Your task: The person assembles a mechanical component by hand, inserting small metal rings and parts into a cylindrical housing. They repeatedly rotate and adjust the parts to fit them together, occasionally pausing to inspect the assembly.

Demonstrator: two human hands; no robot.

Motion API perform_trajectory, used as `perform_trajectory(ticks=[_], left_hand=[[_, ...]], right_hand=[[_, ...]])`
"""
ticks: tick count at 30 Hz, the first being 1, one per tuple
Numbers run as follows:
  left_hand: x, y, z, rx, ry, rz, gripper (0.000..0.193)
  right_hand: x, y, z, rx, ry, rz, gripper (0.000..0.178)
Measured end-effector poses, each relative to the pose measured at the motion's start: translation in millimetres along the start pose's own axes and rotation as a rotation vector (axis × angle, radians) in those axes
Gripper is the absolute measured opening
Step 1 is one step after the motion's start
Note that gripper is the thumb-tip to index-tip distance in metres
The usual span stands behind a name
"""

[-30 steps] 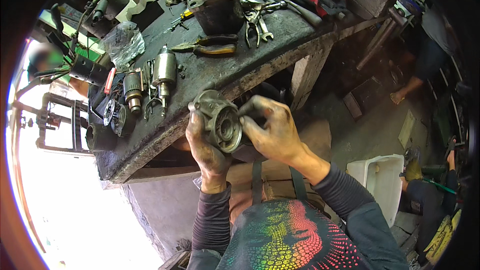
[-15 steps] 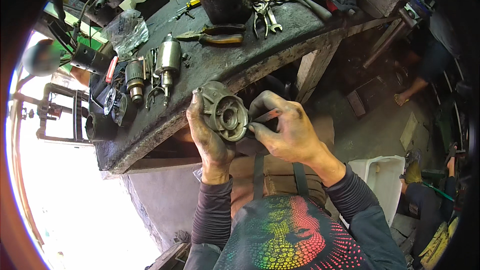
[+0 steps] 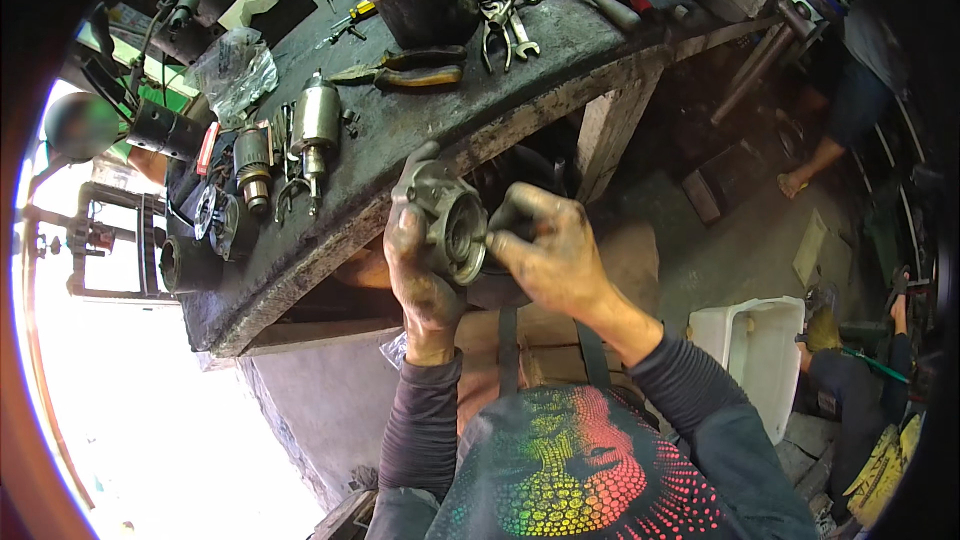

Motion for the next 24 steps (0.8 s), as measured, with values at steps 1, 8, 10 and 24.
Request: perform_trajectory(ticks=[1,8,10,24], left_hand=[[-2,0,-1,0.023,0.069,-0.054,0.059],[5,-5,4,0.119,0.079,-0.13,0.055],[4,-7,7,0.082,0.13,-0.178,0.058],[-3,-6,10,-0.025,0.087,-0.217,0.069]], right_hand=[[-13,4,2,0.01,0.22,-0.234,0.009],[-31,2,1,-0.035,0.194,-0.395,0.016],[-45,10,9,-0.095,0.353,-0.643,0.019],[-37,19,1,-0.136,0.352,-0.649,0.017]])
Point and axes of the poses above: each hand's wrist, its own y-axis away from the middle knuckle, its own z-axis out of the palm, x = y × z, the point moved 6 cm from there along -y, towards the middle knuckle, and after that the axes turned 1 degree about z, right-handed, at the moved point
